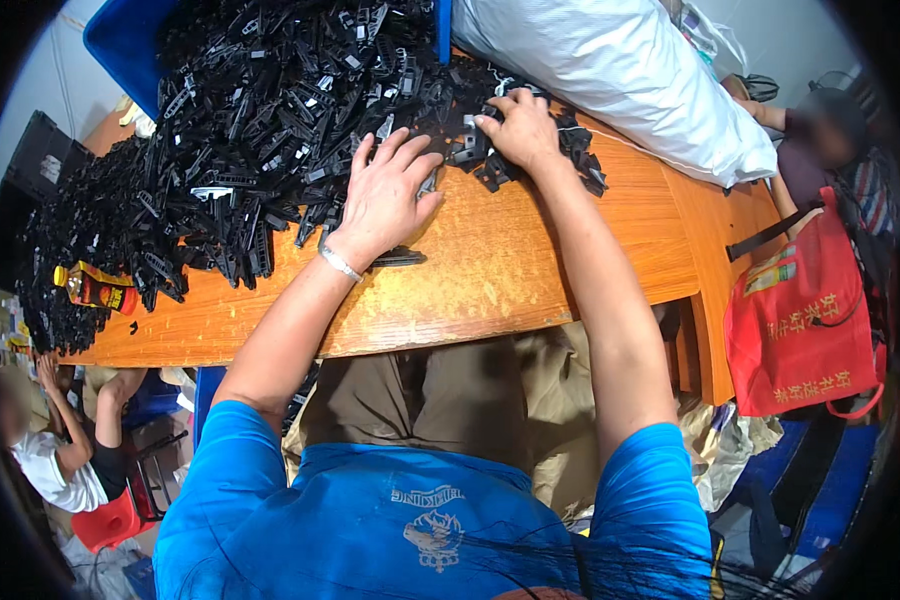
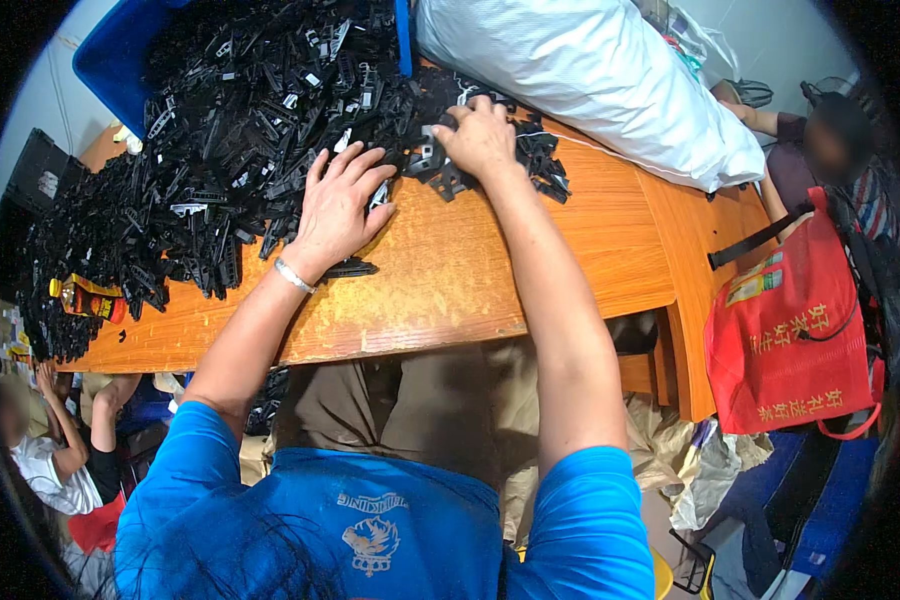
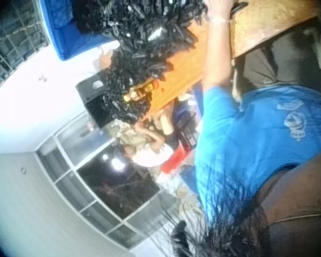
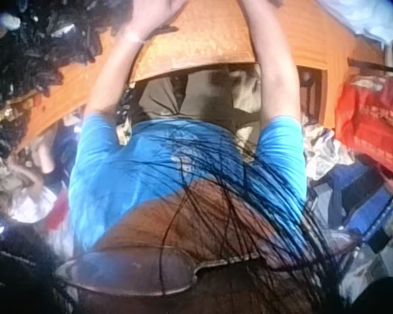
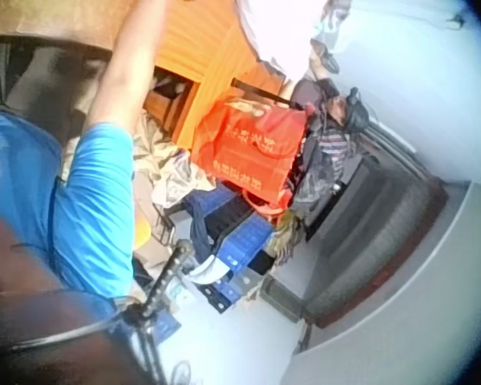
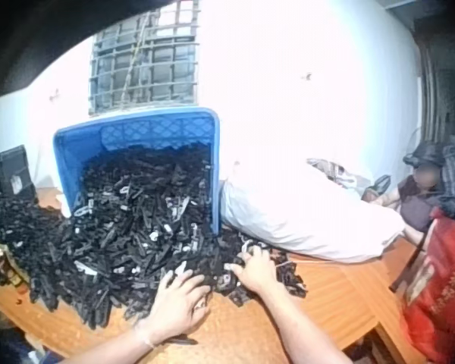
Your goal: Assembling small black plastic clips by snapping pieces together on a wooden table.
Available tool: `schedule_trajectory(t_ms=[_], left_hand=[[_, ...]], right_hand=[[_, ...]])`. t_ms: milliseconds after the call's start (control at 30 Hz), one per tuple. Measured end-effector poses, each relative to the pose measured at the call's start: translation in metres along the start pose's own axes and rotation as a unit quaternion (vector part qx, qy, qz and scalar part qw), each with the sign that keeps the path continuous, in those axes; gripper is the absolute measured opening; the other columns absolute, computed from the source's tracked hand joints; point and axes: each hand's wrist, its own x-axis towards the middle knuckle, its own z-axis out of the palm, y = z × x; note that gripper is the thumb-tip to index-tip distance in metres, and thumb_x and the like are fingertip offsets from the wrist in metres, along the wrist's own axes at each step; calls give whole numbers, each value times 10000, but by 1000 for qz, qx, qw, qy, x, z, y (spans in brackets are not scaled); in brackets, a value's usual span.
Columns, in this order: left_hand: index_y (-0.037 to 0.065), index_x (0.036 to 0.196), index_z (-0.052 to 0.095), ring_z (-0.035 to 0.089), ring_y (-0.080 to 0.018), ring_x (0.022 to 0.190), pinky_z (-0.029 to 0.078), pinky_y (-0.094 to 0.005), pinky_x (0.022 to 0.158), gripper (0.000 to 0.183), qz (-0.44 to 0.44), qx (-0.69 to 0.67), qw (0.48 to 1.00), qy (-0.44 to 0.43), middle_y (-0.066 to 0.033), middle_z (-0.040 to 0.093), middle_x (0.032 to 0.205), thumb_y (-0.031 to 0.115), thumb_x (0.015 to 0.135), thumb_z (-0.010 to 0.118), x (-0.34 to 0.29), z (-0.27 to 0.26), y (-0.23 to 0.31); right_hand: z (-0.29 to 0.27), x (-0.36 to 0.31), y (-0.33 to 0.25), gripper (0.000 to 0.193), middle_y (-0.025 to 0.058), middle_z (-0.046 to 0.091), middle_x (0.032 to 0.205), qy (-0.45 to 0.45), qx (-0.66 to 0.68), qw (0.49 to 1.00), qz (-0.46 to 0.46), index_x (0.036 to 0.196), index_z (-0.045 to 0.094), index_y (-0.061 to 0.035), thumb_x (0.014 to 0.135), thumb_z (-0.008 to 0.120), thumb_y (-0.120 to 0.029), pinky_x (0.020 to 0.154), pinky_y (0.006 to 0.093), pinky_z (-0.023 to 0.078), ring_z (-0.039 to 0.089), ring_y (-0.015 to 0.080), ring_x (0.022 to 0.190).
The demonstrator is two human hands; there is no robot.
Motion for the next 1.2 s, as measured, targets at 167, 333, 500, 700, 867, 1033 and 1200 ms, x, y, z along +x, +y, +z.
schedule_trajectory(t_ms=[167, 333, 500, 700, 867, 1033, 1200], left_hand=[[161, 1328, 711, 477, -306, 1486, 285, -583, 1264, 462, -11, -9, 1000, 8, -57, 626, 1497, 304, 895, 788, -4, -2, -1], [161, 1336, 704, 483, -305, 1482, 286, -578, 1266, 472, -13, -13, 1000, 13, -53, 627, 1496, 292, 892, 799, -2, -2, 1], [157, 1336, 705, 493, -305, 1474, 289, -574, 1266, 468, -8, -25, 1000, 17, -57, 630, 1492, 280, 895, 803, 3, 0, 6], [135, 1288, 731, 513, -306, 1453, 291, -576, 1263, 477, -16, -32, 999, 27, -74, 650, 1451, 264, 841, 840, -5, 2, -4], [140, 1304, 722, 515, -302, 1450, 288, -572, 1266, 479, -10, -48, 998, 24, -66, 647, 1456, 259, 854, 835, 1, -1, 1], [144, 1318, 711, 512, -299, 1450, 284, -565, 1272, 483, -17, -59, 998, 11, -54, 644, 1459, 258, 864, 828, 1, -1, -1], [147, 1322, 712, 511, -300, 1449, 285, -562, 1271, 482, -21, -58, 998, 11, -52, 645, 1460, 265, 869, 826, 2, -3, -2]], right_hand=[[-1, -39, -27, 529, 168, 623, 1444, 5, 52, 996, -69, 1308, 775, -135, 957, 729, -527, 1111, 490, 502, 580, 384, 1326], [-26, -29, 1, 578, 174, 630, 1431, 76, 43, 996, -36, 1323, 765, -149, 994, 643, -609, 1109, 543, 472, 562, 383, 1367], [-22, -5, 49, 573, 153, 594, 1501, -13, -31, 985, 168, 1390, 729, -156, 1025, 618, -583, 1187, 578, 375, 481, 358, 1450], [-21, -18, 18, 499, 161, 614, 1482, -77, 5, 996, 52, 1394, 730, -172, 1049, 611, -513, 1157, 543, 436, 556, 379, 1384], [-13, 17, 34, 549, 197, 633, 1450, -12, -5, 998, 69, 1461, 663, -149, 1050, 607, -508, 1144, 536, 438, 567, 392, 1374], [15, 51, 8, 704, 259, 510, 1544, -51, -28, 990, 127, 1599, 498, -157, 1041, 607, -572, 1168, 566, 396, 466, 422, 1457], [23, 51, -10, 659, 248, 498, 1505, -34, -43, 983, 173, 1498, 588, -87, 1043, 611, -563, 1151, 537, 433, 497, 450, 1388]])
